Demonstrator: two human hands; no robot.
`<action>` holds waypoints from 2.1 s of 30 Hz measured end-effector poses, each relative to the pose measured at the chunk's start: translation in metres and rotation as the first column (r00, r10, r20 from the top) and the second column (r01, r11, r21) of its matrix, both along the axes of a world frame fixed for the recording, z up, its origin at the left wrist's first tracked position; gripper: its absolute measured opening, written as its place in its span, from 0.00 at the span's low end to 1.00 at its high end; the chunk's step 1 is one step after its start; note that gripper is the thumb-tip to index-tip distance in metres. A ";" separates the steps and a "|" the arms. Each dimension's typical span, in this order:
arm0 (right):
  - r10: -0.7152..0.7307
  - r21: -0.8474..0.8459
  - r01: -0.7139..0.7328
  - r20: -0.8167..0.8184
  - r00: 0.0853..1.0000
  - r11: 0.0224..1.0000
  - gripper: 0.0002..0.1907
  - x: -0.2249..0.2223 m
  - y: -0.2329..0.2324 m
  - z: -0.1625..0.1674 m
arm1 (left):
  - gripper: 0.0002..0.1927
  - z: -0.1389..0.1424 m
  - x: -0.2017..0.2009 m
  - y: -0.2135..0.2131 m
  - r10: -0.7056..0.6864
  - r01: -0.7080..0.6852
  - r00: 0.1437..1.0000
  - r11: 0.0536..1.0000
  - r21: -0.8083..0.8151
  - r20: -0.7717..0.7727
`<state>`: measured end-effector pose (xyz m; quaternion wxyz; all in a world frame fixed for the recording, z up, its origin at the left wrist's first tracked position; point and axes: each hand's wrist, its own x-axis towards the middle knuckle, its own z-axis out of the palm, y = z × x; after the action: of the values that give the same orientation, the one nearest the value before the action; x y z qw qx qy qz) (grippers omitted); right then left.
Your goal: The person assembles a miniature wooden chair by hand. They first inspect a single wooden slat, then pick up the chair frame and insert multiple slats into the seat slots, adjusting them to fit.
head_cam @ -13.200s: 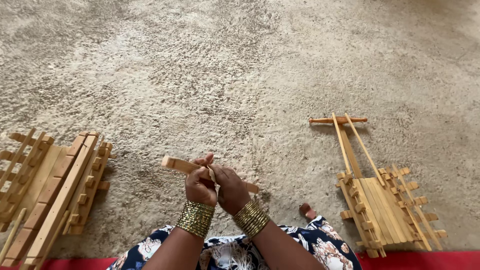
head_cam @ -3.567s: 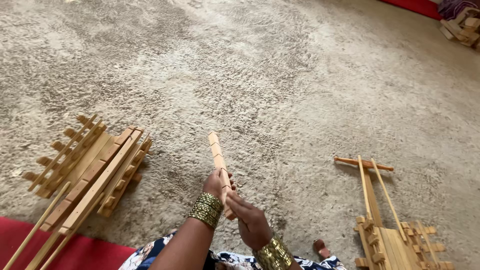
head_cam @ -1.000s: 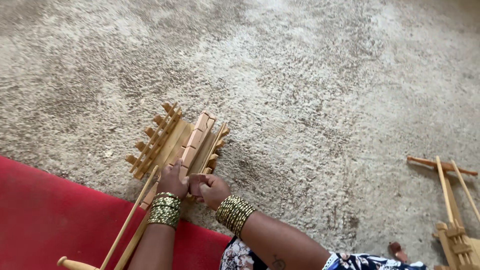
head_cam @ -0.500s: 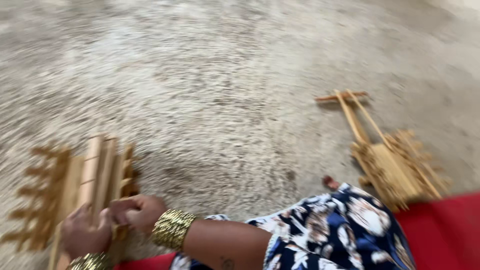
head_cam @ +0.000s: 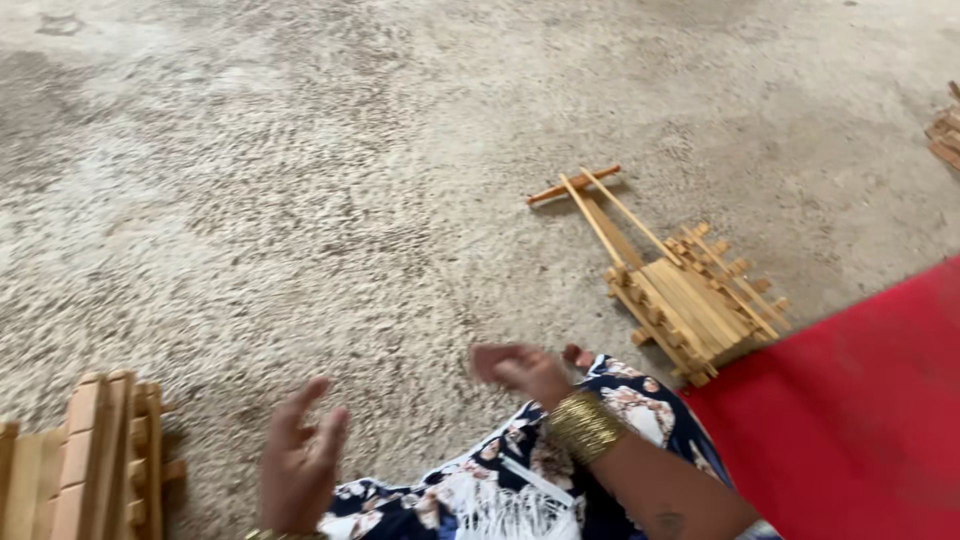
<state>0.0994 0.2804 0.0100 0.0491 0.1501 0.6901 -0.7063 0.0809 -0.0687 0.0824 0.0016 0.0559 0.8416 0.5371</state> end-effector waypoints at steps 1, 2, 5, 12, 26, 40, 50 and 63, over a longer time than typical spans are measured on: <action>-0.132 -0.129 0.139 0.063 0.989 0.982 0.17 0.002 0.031 0.001 | 0.29 -0.001 -0.001 0.020 -0.050 0.051 0.999 0.996 0.076 -0.003; -0.234 -0.096 0.236 0.037 0.972 0.967 0.16 0.007 0.062 0.003 | 0.28 -0.005 -0.001 0.039 -0.091 0.089 0.993 0.995 0.032 0.070; -0.405 0.374 0.472 -0.248 0.880 0.798 0.11 0.015 0.133 0.003 | 0.27 -0.027 0.002 0.089 -0.175 0.187 0.960 0.982 -0.036 0.219; -0.455 0.700 0.594 -0.412 0.789 0.395 0.10 -0.007 0.187 -0.021 | 0.25 -0.087 0.005 0.204 -0.360 0.198 0.838 0.901 0.387 0.409; -0.420 0.857 0.039 0.212 0.883 0.513 0.10 -0.025 0.163 -0.005 | 0.18 -0.101 -0.046 0.369 -0.335 -0.283 0.673 0.707 0.648 0.660; -0.219 0.884 0.156 -0.063 0.974 0.441 0.05 -0.018 0.180 -0.028 | 0.15 -0.124 -0.022 0.365 -0.302 -0.435 0.607 0.648 0.625 0.735; -0.271 0.888 0.141 -0.020 0.962 0.437 0.12 0.004 0.210 0.018 | 0.15 -0.140 -0.014 0.370 -0.381 -0.387 0.564 0.662 0.642 0.733; 0.110 0.725 0.273 -0.433 0.895 0.633 0.10 0.028 0.158 0.113 | 0.31 -0.104 -0.042 0.335 -0.566 -0.386 0.597 0.418 0.822 0.568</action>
<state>0.1277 0.4382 0.1232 -0.2089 0.0256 0.9089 -0.3601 0.0385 0.2658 -0.0216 0.3789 -0.1447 0.3102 0.8598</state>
